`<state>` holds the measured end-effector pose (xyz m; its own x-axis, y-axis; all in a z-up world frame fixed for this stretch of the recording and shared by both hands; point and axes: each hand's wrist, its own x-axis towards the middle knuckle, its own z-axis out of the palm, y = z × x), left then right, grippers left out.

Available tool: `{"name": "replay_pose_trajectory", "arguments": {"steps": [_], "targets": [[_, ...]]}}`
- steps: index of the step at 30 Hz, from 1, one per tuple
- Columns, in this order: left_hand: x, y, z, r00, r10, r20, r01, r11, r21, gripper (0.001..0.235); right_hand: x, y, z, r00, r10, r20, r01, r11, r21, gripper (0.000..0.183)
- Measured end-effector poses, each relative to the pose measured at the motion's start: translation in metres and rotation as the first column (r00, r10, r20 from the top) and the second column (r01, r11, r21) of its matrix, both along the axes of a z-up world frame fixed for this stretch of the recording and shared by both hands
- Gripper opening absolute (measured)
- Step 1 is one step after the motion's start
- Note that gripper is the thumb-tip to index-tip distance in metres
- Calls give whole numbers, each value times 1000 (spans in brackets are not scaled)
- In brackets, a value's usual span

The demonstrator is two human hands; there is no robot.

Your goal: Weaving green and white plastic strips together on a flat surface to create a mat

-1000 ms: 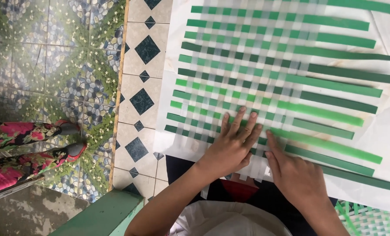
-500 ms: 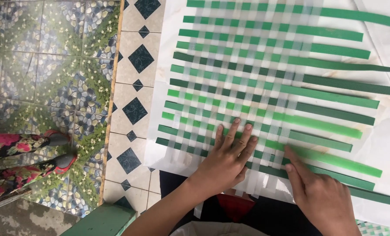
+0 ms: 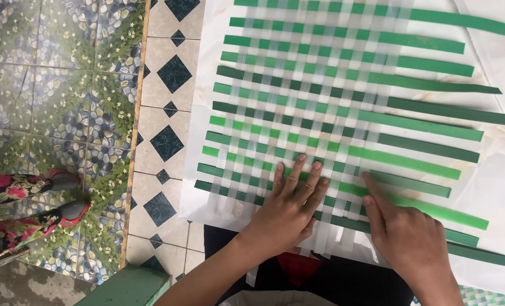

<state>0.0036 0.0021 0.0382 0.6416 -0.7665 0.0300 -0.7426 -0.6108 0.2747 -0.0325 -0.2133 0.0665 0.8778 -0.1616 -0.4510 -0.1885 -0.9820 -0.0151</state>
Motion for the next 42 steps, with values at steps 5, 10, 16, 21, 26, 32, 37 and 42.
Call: {"name": "replay_pose_trajectory", "arguments": {"steps": [5, 10, 16, 21, 26, 32, 37, 42], "targets": [[-1, 0, -1, 1000, 0, -12, 0, 1000, -18, 65, 8, -6, 4, 993, 7, 115, -10, 1000, 28, 48], [-1, 0, -3, 1000, -2, -10, 2, 1000, -10, 65, 22, -7, 9, 990, 15, 139, -21, 999, 39, 51], [-3, 0, -6, 999, 5, -31, -6, 999, -40, 66, 36, -7, 11, 993, -75, 94, 65, 992, 110, 52], [-2, 0, -4, 1000, 5, -21, -6, 999, -42, 65, 40, -7, 5, 996, -88, 21, 85, 991, 103, 53], [-2, 0, -3, 999, 7, -35, -9, 999, -45, 64, 31, -2, 9, 996, -77, 40, 72, 990, 123, 53], [-3, 0, -6, 999, 11, -41, -13, 998, -63, 64, 18, 1, 5, 998, -53, 34, 50, 994, 96, 53], [-3, 1, -6, 999, 3, -35, -4, 999, -32, 67, 9, 3, 1, 996, -53, 67, 46, 993, 106, 50], [-4, 1, -8, 1000, -1, -18, 1, 999, -35, 67, -3, 6, 1, 996, -44, 72, 36, 994, 106, 54]]}}
